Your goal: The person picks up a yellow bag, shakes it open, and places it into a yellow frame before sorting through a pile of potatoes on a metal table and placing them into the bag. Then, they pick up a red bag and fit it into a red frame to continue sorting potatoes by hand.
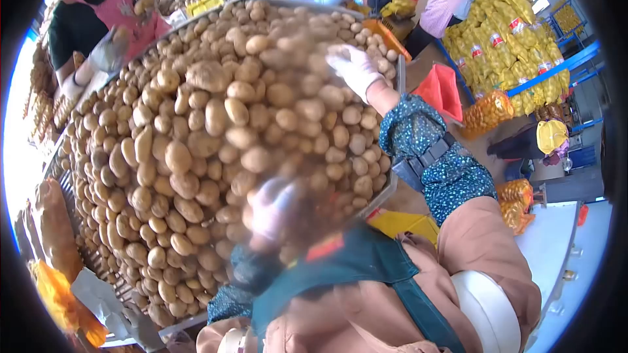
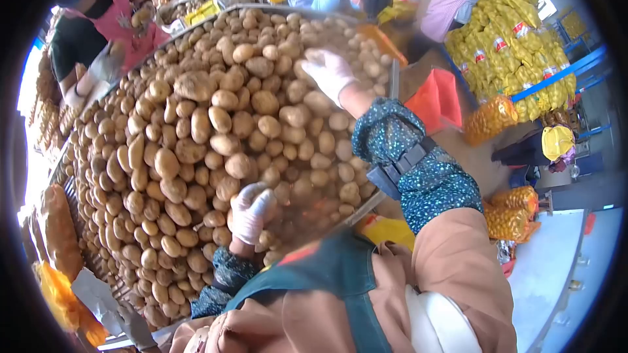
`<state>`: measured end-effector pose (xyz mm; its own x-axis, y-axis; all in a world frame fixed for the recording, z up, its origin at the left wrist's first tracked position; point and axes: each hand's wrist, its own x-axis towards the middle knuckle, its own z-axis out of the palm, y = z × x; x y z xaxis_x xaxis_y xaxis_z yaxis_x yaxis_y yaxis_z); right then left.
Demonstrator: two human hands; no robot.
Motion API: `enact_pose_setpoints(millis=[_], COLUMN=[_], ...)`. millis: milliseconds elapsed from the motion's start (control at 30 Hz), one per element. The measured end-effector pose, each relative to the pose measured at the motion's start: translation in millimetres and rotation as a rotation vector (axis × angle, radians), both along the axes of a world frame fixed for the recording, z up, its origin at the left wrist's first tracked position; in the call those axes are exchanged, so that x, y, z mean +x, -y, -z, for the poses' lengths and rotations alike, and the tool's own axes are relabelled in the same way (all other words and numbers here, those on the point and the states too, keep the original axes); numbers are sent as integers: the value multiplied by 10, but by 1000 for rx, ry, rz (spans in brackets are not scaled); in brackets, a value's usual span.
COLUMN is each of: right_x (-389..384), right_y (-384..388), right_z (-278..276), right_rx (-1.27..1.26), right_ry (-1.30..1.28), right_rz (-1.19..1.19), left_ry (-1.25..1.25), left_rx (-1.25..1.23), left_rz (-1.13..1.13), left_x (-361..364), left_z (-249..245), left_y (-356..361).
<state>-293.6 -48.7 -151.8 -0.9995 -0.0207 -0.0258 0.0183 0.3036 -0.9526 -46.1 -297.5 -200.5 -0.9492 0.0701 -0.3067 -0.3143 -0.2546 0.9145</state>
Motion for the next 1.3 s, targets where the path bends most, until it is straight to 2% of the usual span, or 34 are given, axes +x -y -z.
enact_pose_setpoints(millis=[33,67,100,133,167,200,233,300,333,433,467,567,600,700,733,767,833,867,933,967,1000,1033,1067,1100,1133,1233,1267,1300], right_x=[84,325,450,606,800,777,741,740,644,565,475,549,714,1008,1072,1229,1392,1486,1682,1791,1894,2003,2100,2201,2204,2047,1919,1742], right_y=[-97,-141,-92,-105,50,10,-83,36,60,216,199,177,205,101,-10,58,22,16,19,68,152,227,282,244,262,214,234,192], right_z=[238,201,216,170,-160,182,463,324,493,646,830,845,815,558,616,303,291,295,303,280,238,226,243,210,200,288,309,498], right_rx=[152,264,316,410,502,363,452,586,613,733,797,484,236,-896,-1114,-1141,-1186,-1176,-1152,-986,-821,-659,-539,-61,-86,-31,80,94], right_ry=[-24,-55,33,77,119,-114,-265,-340,-315,-224,-217,-88,-95,531,668,731,720,722,730,644,555,465,345,69,50,44,-33,-33], right_rz=[10,-16,20,-19,-59,-119,-175,-242,-251,-300,-375,-304,-146,-33,-154,-54,-107,-78,-23,-18,-15,-13,-91,-216,-243,-196,-92,-88], left_ry=[64,122,178,170,180,186,192,184,183,92,92,393,473,489,466,441,402,495,549,575,460,485,508,529,428,640,664,599], left_rx=[59,117,175,84,203,223,240,291,327,34,26,462,559,458,494,528,592,768,780,786,771,796,821,846,892,857,887,850], left_rz=[-15,-15,-15,-108,-74,-86,-97,-125,-108,-184,-193,-117,-127,-187,-168,-151,-127,-80,-29,-5,49,74,101,132,192,108,77,109], left_x=[11,-1,-2,43,48,49,41,11,-8,-127,-149,-235,-249,-307,-345,-390,-406,-440,-455,-438,-497,-421,-408,-401,-354,-311,-272,-268], left_z=[-131,-272,-354,-176,-165,-284,-413,-435,-355,-146,-200,-669,-689,-496,-367,-190,40,-167,-852,-1016,-661,-388,-401,-428,-489,-533,-756,-653], left_y=[17,47,82,72,126,131,138,176,212,173,94,-115,-158,-230,-247,-246,-237,-281,-432,-474,-491,-453,-475,-505,-533,-457,-488,-464])
